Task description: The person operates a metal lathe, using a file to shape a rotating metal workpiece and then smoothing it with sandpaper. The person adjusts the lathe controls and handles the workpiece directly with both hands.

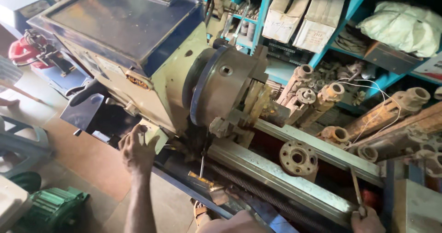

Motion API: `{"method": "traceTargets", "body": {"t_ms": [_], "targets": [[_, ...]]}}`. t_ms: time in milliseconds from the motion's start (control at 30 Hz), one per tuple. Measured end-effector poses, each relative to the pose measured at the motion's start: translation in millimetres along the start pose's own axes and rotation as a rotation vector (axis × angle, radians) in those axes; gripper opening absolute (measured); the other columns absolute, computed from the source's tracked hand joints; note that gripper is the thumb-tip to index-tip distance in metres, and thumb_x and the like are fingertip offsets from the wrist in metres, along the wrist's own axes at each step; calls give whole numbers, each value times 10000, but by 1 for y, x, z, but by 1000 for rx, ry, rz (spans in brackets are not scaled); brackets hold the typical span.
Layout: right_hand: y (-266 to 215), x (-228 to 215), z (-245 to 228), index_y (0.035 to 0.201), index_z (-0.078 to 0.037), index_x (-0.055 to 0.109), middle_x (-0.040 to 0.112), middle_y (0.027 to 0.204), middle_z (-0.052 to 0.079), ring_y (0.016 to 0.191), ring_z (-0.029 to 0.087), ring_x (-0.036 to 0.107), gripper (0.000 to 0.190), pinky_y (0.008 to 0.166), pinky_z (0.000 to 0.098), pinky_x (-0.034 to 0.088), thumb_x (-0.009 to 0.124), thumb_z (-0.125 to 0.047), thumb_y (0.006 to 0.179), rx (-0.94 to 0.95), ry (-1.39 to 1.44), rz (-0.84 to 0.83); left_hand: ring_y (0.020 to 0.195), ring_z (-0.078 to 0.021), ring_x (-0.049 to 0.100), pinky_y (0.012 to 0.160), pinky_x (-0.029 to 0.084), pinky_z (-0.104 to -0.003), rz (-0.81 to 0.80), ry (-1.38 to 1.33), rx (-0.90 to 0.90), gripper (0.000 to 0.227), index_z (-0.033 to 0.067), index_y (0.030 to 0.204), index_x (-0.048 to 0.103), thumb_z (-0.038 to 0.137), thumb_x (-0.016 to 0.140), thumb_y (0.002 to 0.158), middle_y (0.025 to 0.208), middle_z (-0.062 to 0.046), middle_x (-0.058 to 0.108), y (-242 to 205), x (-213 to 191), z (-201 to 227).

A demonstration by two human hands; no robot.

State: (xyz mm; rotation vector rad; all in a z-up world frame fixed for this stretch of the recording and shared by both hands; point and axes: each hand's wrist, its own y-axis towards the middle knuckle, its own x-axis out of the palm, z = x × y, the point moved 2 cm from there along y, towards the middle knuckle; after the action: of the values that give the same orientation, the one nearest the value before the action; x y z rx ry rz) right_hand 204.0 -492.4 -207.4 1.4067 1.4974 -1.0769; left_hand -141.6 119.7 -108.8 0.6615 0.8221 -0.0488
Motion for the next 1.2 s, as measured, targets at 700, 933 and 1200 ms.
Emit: {"method": "traceTargets", "body": {"t_ms": [700,933,1200], "targets": [[-16,4,-31,1281,-148,718,755,1123,194,1026,383,755,470,959,483,591,716,-334,849,127,-152,-66,938,-260,731,815,561,-390,-95,-352,-186,319,266,1225,768,209,727,914,1119,-93,773,2,6,-67],[-10,27,-14,1329,-56,616,667,1178,236,1062,376,676,466,974,473,545,692,-243,909,35,-78,191,861,-228,747,815,569,-370,-99,-267,-176,258,187,1214,769,175,697,966,976,-99,762,-3,-6,-57],[-26,47,-32,1371,32,502,557,1268,278,1115,359,557,478,1022,465,474,664,-127,949,-485,158,760,965,-223,711,958,495,-345,543,-199,128,186,61,1152,768,27,668,999,1130,-86,775,12,-55,18]]}}
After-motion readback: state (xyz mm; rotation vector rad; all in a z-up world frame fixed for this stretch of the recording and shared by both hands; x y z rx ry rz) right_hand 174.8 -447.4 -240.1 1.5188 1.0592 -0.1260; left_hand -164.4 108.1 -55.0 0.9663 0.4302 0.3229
